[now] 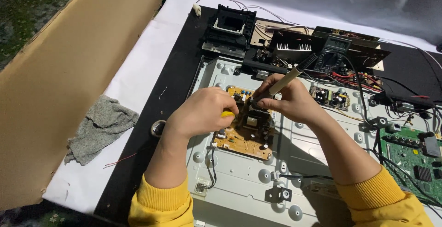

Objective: Soldering and repairing components on an electronic power board inside a TV chassis.

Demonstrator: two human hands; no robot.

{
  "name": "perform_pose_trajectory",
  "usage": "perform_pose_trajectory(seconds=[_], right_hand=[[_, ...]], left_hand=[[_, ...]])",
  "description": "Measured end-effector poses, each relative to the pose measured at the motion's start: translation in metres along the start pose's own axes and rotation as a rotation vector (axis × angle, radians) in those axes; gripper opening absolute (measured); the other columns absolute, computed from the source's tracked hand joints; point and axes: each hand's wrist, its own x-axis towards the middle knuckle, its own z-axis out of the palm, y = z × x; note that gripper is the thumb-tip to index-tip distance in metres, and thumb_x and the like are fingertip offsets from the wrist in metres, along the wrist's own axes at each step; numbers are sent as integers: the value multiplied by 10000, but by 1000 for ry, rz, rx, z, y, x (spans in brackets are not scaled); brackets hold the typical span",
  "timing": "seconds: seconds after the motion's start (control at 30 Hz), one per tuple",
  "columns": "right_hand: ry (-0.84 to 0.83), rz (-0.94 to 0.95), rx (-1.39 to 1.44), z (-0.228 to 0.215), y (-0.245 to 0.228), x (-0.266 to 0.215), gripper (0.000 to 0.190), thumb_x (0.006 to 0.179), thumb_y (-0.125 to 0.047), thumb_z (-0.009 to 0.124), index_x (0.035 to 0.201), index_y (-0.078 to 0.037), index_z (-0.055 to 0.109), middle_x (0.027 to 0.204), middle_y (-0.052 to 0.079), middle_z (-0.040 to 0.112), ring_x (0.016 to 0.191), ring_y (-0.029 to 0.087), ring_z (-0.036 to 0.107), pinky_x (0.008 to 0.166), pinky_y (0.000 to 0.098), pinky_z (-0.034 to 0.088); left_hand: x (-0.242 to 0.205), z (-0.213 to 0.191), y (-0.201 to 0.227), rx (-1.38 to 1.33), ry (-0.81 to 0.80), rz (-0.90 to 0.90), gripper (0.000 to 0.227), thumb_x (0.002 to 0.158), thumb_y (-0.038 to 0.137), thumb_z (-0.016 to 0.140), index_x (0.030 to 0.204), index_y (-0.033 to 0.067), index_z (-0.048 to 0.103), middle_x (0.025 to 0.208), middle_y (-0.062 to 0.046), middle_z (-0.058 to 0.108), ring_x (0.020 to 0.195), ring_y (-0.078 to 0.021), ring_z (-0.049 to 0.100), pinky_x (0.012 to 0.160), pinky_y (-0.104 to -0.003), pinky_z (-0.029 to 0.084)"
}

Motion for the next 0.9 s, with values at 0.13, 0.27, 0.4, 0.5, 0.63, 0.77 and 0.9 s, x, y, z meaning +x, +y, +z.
perform_pose_trajectory(seconds=[0.13, 0.27, 0.4, 0.5, 0.63, 0.77, 0.9], right_hand=[[4, -1, -2, 1, -2, -1, 292, 768, -3, 857, 1014, 10, 700, 921, 172, 762, 892, 271, 731, 887, 407, 563], [3, -3, -12, 0, -4, -1, 288, 766, -2, 857, 1009, 12, 702, 927, 184, 761, 892, 285, 732, 883, 413, 563], [6, -24, -13, 2, -3, -2, 263, 776, 4, 842, 992, 31, 695, 938, 201, 753, 912, 302, 721, 893, 431, 557], [39, -104, 62, 5, -6, -3, 223, 792, -35, 845, 952, 12, 697, 915, 172, 755, 880, 267, 713, 847, 398, 567], [122, -281, 249, 1, 4, 2, 132, 845, -49, 779, 893, -26, 658, 868, 194, 737, 840, 314, 730, 790, 397, 583], [332, -433, 268, -12, -2, 2, 52, 788, 26, 679, 789, 2, 632, 691, 155, 647, 609, 227, 625, 588, 306, 504], [432, -294, 187, -11, -21, 0, 126, 827, 23, 660, 883, -17, 766, 735, 139, 676, 544, 160, 643, 524, 265, 512]], left_hand=[[-1, 1, 8, 69, -8, 19, 126, 762, 65, 720, 851, 67, 810, 734, -123, 750, 750, -311, 711, 748, -376, 574], [1, 6, 14, 140, -27, 26, 126, 765, 57, 714, 846, 44, 809, 711, -121, 737, 714, -297, 701, 740, -374, 573], [1, 12, 10, 124, -27, 66, 124, 784, 65, 709, 858, 24, 800, 702, -139, 724, 701, -312, 693, 718, -382, 568], [-2, 2, 15, 97, 32, 95, 118, 798, 40, 702, 870, 11, 790, 717, -162, 724, 707, -345, 693, 702, -411, 566], [-5, -11, 27, 116, 195, 151, 92, 820, 51, 738, 895, 31, 787, 702, -146, 708, 678, -304, 686, 669, -378, 564], [-8, -15, 42, -104, 485, 100, 116, 904, 116, 722, 988, 123, 801, 747, -43, 718, 706, -215, 689, 645, -299, 568], [-9, -8, 52, -302, 594, 72, 129, 883, 60, 737, 987, 86, 810, 750, -62, 740, 653, -192, 700, 587, -275, 578]])
